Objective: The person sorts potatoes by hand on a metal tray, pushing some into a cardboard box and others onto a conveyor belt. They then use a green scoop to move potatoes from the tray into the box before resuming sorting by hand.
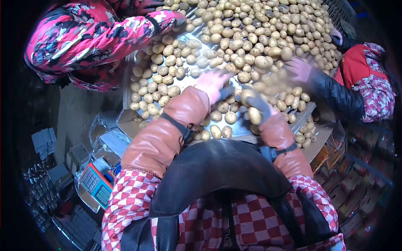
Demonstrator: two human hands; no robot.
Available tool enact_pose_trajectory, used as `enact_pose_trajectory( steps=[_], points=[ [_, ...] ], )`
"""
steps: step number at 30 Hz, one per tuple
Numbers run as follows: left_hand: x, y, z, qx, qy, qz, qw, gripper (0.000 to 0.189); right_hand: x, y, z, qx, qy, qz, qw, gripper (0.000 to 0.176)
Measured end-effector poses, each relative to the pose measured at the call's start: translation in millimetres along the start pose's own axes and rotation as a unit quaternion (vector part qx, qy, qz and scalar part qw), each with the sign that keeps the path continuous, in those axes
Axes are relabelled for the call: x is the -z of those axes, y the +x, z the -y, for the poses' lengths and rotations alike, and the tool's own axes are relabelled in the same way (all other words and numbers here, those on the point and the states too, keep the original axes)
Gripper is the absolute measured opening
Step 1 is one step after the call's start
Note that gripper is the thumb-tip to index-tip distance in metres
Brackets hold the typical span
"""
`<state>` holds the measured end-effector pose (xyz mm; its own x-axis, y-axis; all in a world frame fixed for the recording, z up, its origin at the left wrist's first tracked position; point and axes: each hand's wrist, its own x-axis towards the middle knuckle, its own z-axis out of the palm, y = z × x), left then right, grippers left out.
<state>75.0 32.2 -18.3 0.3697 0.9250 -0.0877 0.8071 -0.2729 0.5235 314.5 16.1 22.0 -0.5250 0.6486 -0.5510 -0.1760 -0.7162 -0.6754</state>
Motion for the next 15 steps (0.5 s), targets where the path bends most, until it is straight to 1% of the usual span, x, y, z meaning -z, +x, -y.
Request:
enact_pose_trajectory(
  steps=[1,2,3,5,6,7,8,9,10,11,13,14,15],
  points=[
    [-22.9,-0.1,11.3,-0.1,0.144,0.02,0.984,0.057,9.5,-20.9,12.0,0.006,0.015,-0.024,1.0,0.077],
    [-16.4,-16.6,8.3,-0.121,0.12,0.027,0.985,0.058,11.7,-49.9,27.7,-0.006,0.009,-0.102,0.995,0.076],
    [-19.7,-23.5,16.2,-0.101,0.069,0.014,0.992,0.056,47.5,-60.4,24.8,-0.028,0.01,-0.15,0.988,0.074],
    [-6.7,-51.9,25.6,0.005,0.112,0.023,0.993,0.056,97.7,-107.1,20.3,0.05,-0.095,-0.275,0.955,0.066],
    [-10.7,-72.8,37.8,0.022,0.105,-0.004,0.994,0.057,146.6,-121.1,4.3,0.099,-0.15,-0.316,0.931,0.065],
    [-13.3,-90.1,50.0,0.039,0.101,-0.032,0.994,0.057,204.5,-134.6,-12.9,0.138,-0.208,-0.383,0.889,0.069],
    [0.9,-98.9,51.2,0.035,0.113,0.01,0.993,0.057,257.3,-145.2,-37.1,0.166,-0.311,-0.409,0.842,0.065],
    [-9.0,-112.6,55.4,0.051,0.14,-0.028,0.988,0.059,241.4,-141.6,-31.7,0.169,-0.311,-0.407,0.842,0.065],
    [-9.5,-120.5,45.8,0.086,0.16,-0.034,0.983,0.062,206.3,-131.0,-19.5,0.205,-0.5,-0.445,0.714,0.061],
    [-9.7,-125.3,36.5,0.122,0.18,-0.039,0.975,0.065,166.1,-112.6,-10.7,0.232,-0.66,-0.459,0.548,0.058],
    [-31.1,-129.9,26.2,0.153,0.172,-0.092,0.969,0.073,101.0,-46.7,-3.3,0.3,-0.714,-0.37,0.514,0.05],
    [-31.1,-130.9,20.7,0.159,0.147,-0.064,0.974,0.078,89.0,-6.2,-0.6,0.291,-0.718,-0.284,0.565,0.049],
    [-31.9,-133.8,19.4,0.15,0.125,-0.043,0.98,0.082,53.7,23.9,2.5,0.323,-0.722,-0.245,0.56,0.051]
  ],
)
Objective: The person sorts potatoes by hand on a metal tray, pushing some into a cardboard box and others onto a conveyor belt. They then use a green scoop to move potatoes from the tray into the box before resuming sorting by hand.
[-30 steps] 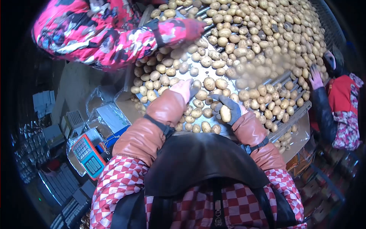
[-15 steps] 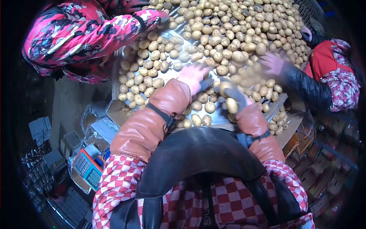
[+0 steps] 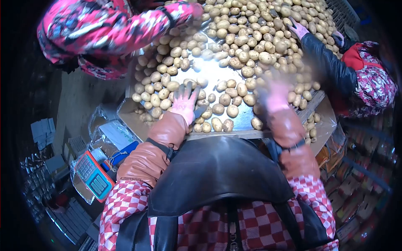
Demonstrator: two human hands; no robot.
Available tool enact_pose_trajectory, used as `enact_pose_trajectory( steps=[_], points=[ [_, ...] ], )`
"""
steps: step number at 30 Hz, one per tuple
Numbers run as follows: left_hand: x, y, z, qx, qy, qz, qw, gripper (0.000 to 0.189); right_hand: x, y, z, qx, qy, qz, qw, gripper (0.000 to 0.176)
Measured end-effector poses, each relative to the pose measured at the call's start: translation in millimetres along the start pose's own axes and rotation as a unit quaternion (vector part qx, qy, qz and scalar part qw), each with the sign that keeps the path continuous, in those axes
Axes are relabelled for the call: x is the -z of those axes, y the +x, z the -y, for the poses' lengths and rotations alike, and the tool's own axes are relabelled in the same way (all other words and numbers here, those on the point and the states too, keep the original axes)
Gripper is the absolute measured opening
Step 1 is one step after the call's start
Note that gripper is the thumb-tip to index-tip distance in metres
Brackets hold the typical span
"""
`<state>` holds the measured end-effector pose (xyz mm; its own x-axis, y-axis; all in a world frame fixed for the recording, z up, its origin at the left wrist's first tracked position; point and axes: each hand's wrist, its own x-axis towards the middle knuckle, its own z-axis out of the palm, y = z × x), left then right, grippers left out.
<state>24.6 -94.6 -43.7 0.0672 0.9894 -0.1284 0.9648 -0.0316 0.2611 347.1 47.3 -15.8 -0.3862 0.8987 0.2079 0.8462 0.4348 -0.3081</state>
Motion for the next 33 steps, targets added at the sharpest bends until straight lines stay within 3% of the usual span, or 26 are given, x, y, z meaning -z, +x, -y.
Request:
enact_pose_trajectory(
  steps=[2,4,6,8,9,11,12,13,14,16,17,18,19,20,22,23,24,26,27,28,30,31,32,33],
  points=[
    [-2.5,-6.7,0.3,-0.008,-0.001,-0.005,1.0,0.082,-3.2,52.1,55.6,0.073,-0.069,0.061,0.993,0.043],
    [-2.9,-16.6,2.7,0.002,-0.022,-0.008,1.0,0.082,-45.6,90.2,65.4,0.074,-0.222,0.108,0.966,0.035],
    [-0.6,-31.4,4.7,0.011,-0.032,0.0,0.999,0.08,-69.5,108.5,68.3,0.054,-0.279,0.163,0.945,0.035],
    [8.1,-54.6,11.6,-0.034,-0.01,0.028,0.999,0.075,-71.8,115.4,67.7,0.08,-0.269,0.149,0.948,0.038],
    [1.2,-65.4,22.2,-0.059,0.019,0.026,0.998,0.064,-62.7,112.7,73.3,0.086,-0.269,0.149,0.948,0.038],
    [11.8,-79.2,26.2,-0.02,-0.023,0.025,0.999,0.059,-35.6,106.0,82.3,0.072,-0.135,0.181,0.971,0.054],
    [15.1,-82.6,27.1,0.015,-0.063,0.026,0.998,0.054,-54.8,100.6,60.7,0.105,-0.015,0.116,0.988,0.064],
    [-2.5,-86.6,34.4,0.037,-0.071,-0.046,0.996,0.045,-56.3,91.6,58.3,0.0,0.26,0.209,0.943,0.064],
    [-16.8,-84.9,47.3,0.061,-0.077,-0.042,0.994,0.039,-54.4,79.0,51.8,-0.107,0.512,0.274,0.807,0.063],
    [-27.4,-73.9,60.5,0.112,-0.099,-0.086,0.985,0.049,-11.9,54.2,70.9,-0.168,0.686,0.267,0.656,0.07],
    [-19.1,-60.7,62.4,0.079,-0.053,-0.139,0.986,0.049,-7.5,40.5,72.2,-0.162,0.807,0.238,0.515,0.072],
    [-10.4,-44.8,64.1,0.044,-0.01,-0.192,0.98,0.05,-1.4,25.1,66.5,-0.207,0.857,0.22,0.417,0.066],
    [-3.9,-29.5,64.8,0.091,-0.016,-0.168,0.981,0.051,1.2,12.8,58.9,-0.2,0.882,0.193,0.381,0.064],
    [-2.3,-12.5,57.3,0.203,-0.041,-0.135,0.969,0.058,1.9,0.7,51.4,-0.193,0.904,0.164,0.344,0.062],
    [-7.8,18.8,53.6,0.266,-0.09,-0.097,0.955,0.068,6.9,-25.5,38.1,-0.191,0.945,0.091,0.248,0.059],
    [-9.0,31.0,44.9,0.262,-0.039,-0.047,0.963,0.07,12.2,-38.6,28.6,-0.231,0.946,0.05,0.221,0.059],
    [-9.8,38.5,31.7,0.249,0.012,0.0,0.968,0.073,19.6,-52.9,35.6,-0.186,0.779,-0.025,0.598,0.056],
    [-2.8,43.1,7.9,0.158,0.049,0.049,0.985,0.076,18.3,-96.8,-14.6,-0.25,0.934,-0.001,0.255,0.051],
    [-33.7,44.9,28.0,0.055,0.077,-0.02,0.995,0.075,42.7,-114.1,-15.2,-0.321,0.895,-0.046,0.308,0.04],
    [-38.8,45.6,30.5,-0.003,0.05,-0.035,0.998,0.075,43.8,-143.9,-33.0,-0.332,0.889,-0.074,0.307,0.04],
    [-32.8,50.4,22.6,-0.027,0.024,-0.031,0.999,0.075,33.6,-221.9,-90.1,-0.317,0.727,-0.176,0.583,0.034],
    [-37.5,55.1,24.8,-0.037,0.034,-0.044,0.998,0.077,39.7,-259.1,-118.9,-0.376,0.498,-0.206,0.754,0.033],
    [-38.1,57.8,20.2,-0.033,0.036,-0.039,0.998,0.077,55.5,-290.2,-145.3,-0.398,0.23,-0.21,0.863,0.032],
    [-37.2,60.1,16.4,-0.035,0.013,-0.049,0.998,0.077,94.2,-309.2,-151.0,-0.401,-0.183,-0.002,0.897,0.027]
  ],
)
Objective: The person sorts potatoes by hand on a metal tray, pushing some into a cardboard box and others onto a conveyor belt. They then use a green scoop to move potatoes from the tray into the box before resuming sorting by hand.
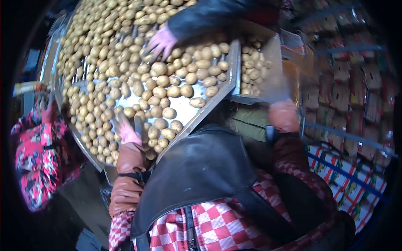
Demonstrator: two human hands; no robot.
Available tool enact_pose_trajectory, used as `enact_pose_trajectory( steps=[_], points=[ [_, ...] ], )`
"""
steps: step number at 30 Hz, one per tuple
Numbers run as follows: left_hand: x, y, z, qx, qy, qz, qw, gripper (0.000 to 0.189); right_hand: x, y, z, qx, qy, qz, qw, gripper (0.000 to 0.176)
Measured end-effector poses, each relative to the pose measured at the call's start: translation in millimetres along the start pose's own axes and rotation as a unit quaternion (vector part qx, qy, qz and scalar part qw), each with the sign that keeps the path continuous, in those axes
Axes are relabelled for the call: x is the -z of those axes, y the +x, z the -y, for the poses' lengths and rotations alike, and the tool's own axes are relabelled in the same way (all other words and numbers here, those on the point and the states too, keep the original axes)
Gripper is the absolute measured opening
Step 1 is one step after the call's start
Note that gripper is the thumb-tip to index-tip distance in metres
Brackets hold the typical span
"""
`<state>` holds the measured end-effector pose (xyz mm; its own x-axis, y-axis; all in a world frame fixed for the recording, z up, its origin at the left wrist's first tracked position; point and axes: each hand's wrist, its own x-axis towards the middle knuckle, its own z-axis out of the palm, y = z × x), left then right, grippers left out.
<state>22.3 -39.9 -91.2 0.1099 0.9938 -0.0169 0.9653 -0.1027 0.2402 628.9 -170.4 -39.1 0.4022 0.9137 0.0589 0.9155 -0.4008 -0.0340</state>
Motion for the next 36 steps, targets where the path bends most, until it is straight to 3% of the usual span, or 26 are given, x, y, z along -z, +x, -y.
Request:
enact_pose_trajectory(
  steps=[1,3,4,6,7,9,10,11,13,14,16,19,20,21,22,23,25,26,27,28,29,31,32,35,36],
  points=[
    [3.1,0.9,1.4,0.008,-0.016,-0.015,1.0,0.078,-13.2,-19.2,-34.3,-0.206,0.088,-0.07,0.972,0.025],
    [42.8,17.7,-19.7,0.119,-0.143,0.188,0.964,0.076,73.8,-1.3,12.5,-0.351,0.371,-0.014,0.859,0.048],
    [37.2,10.9,-19.7,0.125,-0.073,0.13,0.981,0.076,56.5,15.9,38.2,-0.315,0.389,0.016,0.865,0.048],
    [34.0,-0.8,-38.4,0.137,0.015,0.039,0.99,0.076,10.3,32.7,62.2,-0.228,0.625,0.133,0.735,0.051],
    [39.3,-4.3,-50.5,0.142,0.033,-0.001,0.989,0.075,-12.1,35.2,68.5,-0.194,0.718,0.187,0.642,0.052],
    [31.3,-28.5,-55.7,-0.005,0.038,0.04,0.998,0.076,-41.6,40.6,79.0,-0.111,0.857,0.268,0.425,0.055],
    [32.1,-42.7,-54.6,-0.1,-0.028,0.048,0.993,0.068,-38.7,44.9,91.3,-0.086,0.898,0.307,0.304,0.056],
    [27.5,-57.5,-36.1,-0.186,0.018,0.041,0.982,0.061,-39.5,48.9,107.7,-0.084,0.892,0.321,0.306,0.056],
    [48.7,-74.0,-14.5,-0.152,-0.032,0.07,0.985,0.054,-12.3,48.4,185.3,-0.158,0.836,0.317,0.42,0.053],
    [51.0,-89.2,-5.9,-0.075,-0.067,0.052,0.994,0.052,-6.2,51.3,194.5,-0.155,0.831,0.327,0.421,0.053],
    [57.1,-117.1,11.0,0.021,-0.074,-0.012,0.997,0.046,10.2,57.0,214.1,-0.073,0.76,0.425,0.487,0.052],
    [39.0,-142.3,27.4,0.126,-0.017,-0.076,0.989,0.041,38.4,53.2,267.8,-0.104,0.627,0.441,0.634,0.055],
    [36.9,-139.5,19.3,0.161,-0.013,-0.088,0.983,0.041,28.8,50.8,281.9,-0.093,0.679,0.481,0.547,0.056],
    [35.8,-134.7,8.1,0.193,-0.009,-0.098,0.976,0.041,24.7,51.7,308.6,-0.064,0.622,0.514,0.587,0.048],
    [49.7,-125.1,-7.8,0.126,-0.034,-0.096,0.987,0.043,29.9,43.1,334.4,0.008,0.57,0.512,0.643,0.043],
    [38.3,-121.5,-9.1,0.029,-0.032,-0.03,0.999,0.045,34.0,34.3,359.9,0.078,0.51,0.505,0.692,0.038],
    [44.6,-118.8,-17.6,-0.06,-0.047,-0.018,0.997,0.044,13.4,22.6,399.3,0.342,0.369,0.413,0.759,0.032],
    [42.9,-123.2,-9.9,-0.024,-0.056,-0.019,0.998,0.042,16.6,16.3,420.5,0.431,0.267,0.364,0.781,0.031],
    [39.4,-129.0,0.9,0.01,-0.062,-0.019,0.998,0.041,22.1,9.8,442.3,0.51,0.163,0.304,0.788,0.029],
    [36.9,-134.1,4.4,0.043,-0.066,-0.054,0.995,0.038,25.0,4.5,461.1,0.513,0.041,0.343,0.786,0.028],
    [33.8,-140.9,6.6,0.048,-0.061,-0.056,0.995,0.038,31.1,-6.6,469.4,0.557,-0.016,0.287,0.779,0.025],
    [43.6,-141.8,11.5,0.197,-0.067,0.012,0.978,0.041,-1.3,-26.9,485.6,0.561,-0.051,0.234,0.792,0.027],
    [52.4,-140.2,9.9,0.219,-0.067,0.009,0.973,0.038,-4.9,-24.6,488.7,0.58,-0.064,0.228,0.779,0.032],
    [75.6,-109.1,5.5,0.228,0.025,0.024,0.973,0.03,4.1,-27.5,491.8,0.585,-0.091,0.268,0.76,0.032],
    [75.3,-95.7,11.3,0.188,0.033,-0.079,0.978,0.026,1.4,-22.8,492.6,0.596,-0.105,0.281,0.744,0.034]
  ],
)
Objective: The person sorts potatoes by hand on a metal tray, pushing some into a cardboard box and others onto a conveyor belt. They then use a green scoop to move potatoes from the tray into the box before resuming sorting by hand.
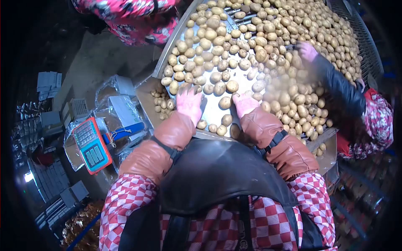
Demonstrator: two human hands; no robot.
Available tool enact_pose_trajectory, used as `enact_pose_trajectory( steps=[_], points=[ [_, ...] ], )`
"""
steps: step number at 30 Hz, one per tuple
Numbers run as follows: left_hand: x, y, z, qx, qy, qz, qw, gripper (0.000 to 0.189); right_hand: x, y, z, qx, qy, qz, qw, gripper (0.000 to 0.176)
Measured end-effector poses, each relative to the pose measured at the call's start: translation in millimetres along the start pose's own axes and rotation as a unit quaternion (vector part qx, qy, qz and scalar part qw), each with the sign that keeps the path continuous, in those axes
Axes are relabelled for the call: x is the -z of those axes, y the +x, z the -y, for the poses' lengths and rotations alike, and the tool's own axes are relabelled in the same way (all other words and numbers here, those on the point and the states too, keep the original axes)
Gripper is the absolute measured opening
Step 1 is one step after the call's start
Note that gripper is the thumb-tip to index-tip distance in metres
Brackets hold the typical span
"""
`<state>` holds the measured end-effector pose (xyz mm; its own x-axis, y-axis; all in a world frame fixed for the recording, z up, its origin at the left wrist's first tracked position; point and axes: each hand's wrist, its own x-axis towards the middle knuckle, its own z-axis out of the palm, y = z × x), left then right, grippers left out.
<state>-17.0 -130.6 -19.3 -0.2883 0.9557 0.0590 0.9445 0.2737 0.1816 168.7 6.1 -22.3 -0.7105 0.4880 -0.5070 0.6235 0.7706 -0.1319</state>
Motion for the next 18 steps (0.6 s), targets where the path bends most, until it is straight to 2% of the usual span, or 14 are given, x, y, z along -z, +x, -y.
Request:
enact_pose_trajectory(
  steps=[1,3,4,5,7,9,10,11,13,14,15,16,17,18],
  points=[
    [-5.9,21.5,5.1,0.006,-0.04,0.001,0.999,0.031,3.6,-2.1,2.1,0.001,-0.005,-0.004,1.0,0.034],
    [-18.1,71.7,17.5,-0.011,-0.133,-0.089,0.987,0.038,8.8,-9.9,5.3,-0.057,0.016,-0.003,0.998,0.032],
    [1.4,101.5,11.5,0.091,-0.106,-0.003,0.99,0.032,17.2,-13.5,4.7,-0.044,0.031,0.018,0.998,0.03],
    [1.8,123.7,11.1,0.14,-0.063,-0.011,0.988,0.04,15.5,-11.1,0.4,-0.044,0.027,0.02,0.998,0.03],
    [-17.5,140.6,4.7,0.231,-0.072,-0.024,0.97,0.061,4.5,-3.7,-13.4,0.014,0.073,0.024,0.997,0.033],
    [-15.6,129.2,-14.1,0.165,-0.011,0.106,0.981,0.069,-10.5,0.0,-23.7,0.017,0.096,0.006,0.995,0.032],
    [-26.6,114.4,-10.2,0.108,0.016,0.134,0.985,0.066,-13.3,2.9,-27.6,0.021,0.123,-0.016,0.992,0.031],
    [-26.9,94.4,-9.7,0.054,0.013,0.096,0.994,0.062,-8.3,2.0,-29.9,0.021,0.128,-0.016,0.991,0.031],
    [-27.5,55.5,12.5,-0.054,-0.043,0.107,0.992,0.058,14.9,-11.9,-35.9,-0.041,0.244,0.028,0.968,0.029],
    [-28.2,35.2,19.4,-0.039,-0.042,0.103,0.993,0.057,23.1,-26.3,-44.4,-0.069,0.366,0.044,0.927,0.033],
    [-26.6,19.5,24.9,-0.024,-0.04,0.097,0.994,0.056,-1.4,-27.3,-70.5,-0.041,0.539,0.058,0.839,0.039],
    [-21.8,7.4,28.8,-0.018,-0.03,0.067,0.997,0.054,13.8,-50.0,-73.0,-0.091,0.669,0.031,0.737,0.037],
    [-23.3,4.9,28.5,-0.017,-0.029,0.071,0.997,0.054,21.9,-61.9,-85.8,-0.119,0.733,0.078,0.665,0.042],
    [-26.2,0.2,25.0,0.041,-0.035,0.065,0.996,0.053,-11.3,-72.7,-104.4,-0.081,0.836,0.01,0.543,0.044]
  ],
)
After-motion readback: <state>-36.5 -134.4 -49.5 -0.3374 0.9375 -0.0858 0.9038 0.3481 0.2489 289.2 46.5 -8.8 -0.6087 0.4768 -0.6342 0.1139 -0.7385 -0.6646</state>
